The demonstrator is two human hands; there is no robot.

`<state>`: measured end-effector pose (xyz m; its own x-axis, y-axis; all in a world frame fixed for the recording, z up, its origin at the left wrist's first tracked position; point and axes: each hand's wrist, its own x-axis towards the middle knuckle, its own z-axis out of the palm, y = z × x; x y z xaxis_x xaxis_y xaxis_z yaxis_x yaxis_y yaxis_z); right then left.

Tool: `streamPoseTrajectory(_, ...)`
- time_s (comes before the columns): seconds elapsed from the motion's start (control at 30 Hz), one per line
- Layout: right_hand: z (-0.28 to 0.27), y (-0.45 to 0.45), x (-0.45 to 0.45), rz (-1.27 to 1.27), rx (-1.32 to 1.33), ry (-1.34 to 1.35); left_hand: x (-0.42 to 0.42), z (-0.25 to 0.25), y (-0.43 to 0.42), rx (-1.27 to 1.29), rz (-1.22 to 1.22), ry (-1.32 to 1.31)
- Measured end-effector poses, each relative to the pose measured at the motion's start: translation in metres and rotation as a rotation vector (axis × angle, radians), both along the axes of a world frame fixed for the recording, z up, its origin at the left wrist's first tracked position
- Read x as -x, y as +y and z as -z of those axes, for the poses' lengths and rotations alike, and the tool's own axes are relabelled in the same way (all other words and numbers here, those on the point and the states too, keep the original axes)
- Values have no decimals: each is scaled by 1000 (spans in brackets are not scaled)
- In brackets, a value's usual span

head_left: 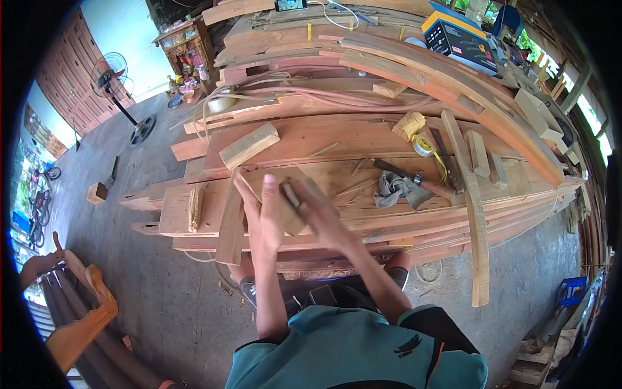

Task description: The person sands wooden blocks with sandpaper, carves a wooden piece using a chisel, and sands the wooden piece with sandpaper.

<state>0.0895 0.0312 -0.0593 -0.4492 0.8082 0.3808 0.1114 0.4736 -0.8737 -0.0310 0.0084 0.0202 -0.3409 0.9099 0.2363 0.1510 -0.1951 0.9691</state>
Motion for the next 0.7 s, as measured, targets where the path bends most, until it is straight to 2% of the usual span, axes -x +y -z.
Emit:
streamPoseTrajectory(0.07,-39,-25,10,-77,-212,117,-7,-8,-8,1,74,22)
streamPoseTrajectory(0.1,-31,-22,10,-54,-182,105,-8,-5,-11,43,12,-7)
streamPoseTrajectory(0.17,8,-2,2,13,-133,81,-7,3,-11,118,-92,-57)
streamPoseTrajectory(0.2,41,13,-1,71,-55,88,0,10,-8,78,-5,-172)
streamPoseTrajectory(0.27,67,24,-5,146,84,60,-4,7,-8,115,-99,-118)
streamPoseTrajectory(0.3,60,25,-5,176,153,45,-7,5,-8,131,-153,-93)
streamPoseTrajectory(0.4,35,5,-4,114,61,118,-17,-3,-8,2,-63,8)
streamPoseTrajectory(0.5,3,-16,-14,-50,-78,222,-24,-12,-10,-12,55,86)
streamPoseTrajectory(0.53,6,-14,-16,-45,-253,183,-27,-18,-12,44,39,86)
streamPoseTrajectory(0.63,0,-22,-16,178,-288,-54,-28,-21,-9,40,127,105)
streamPoseTrajectory(0.67,3,-19,-18,287,-304,-43,-28,-20,-7,-22,135,68)
streamPoseTrajectory(0.7,8,-18,-19,338,-212,29,-23,-22,-8,-59,182,153)
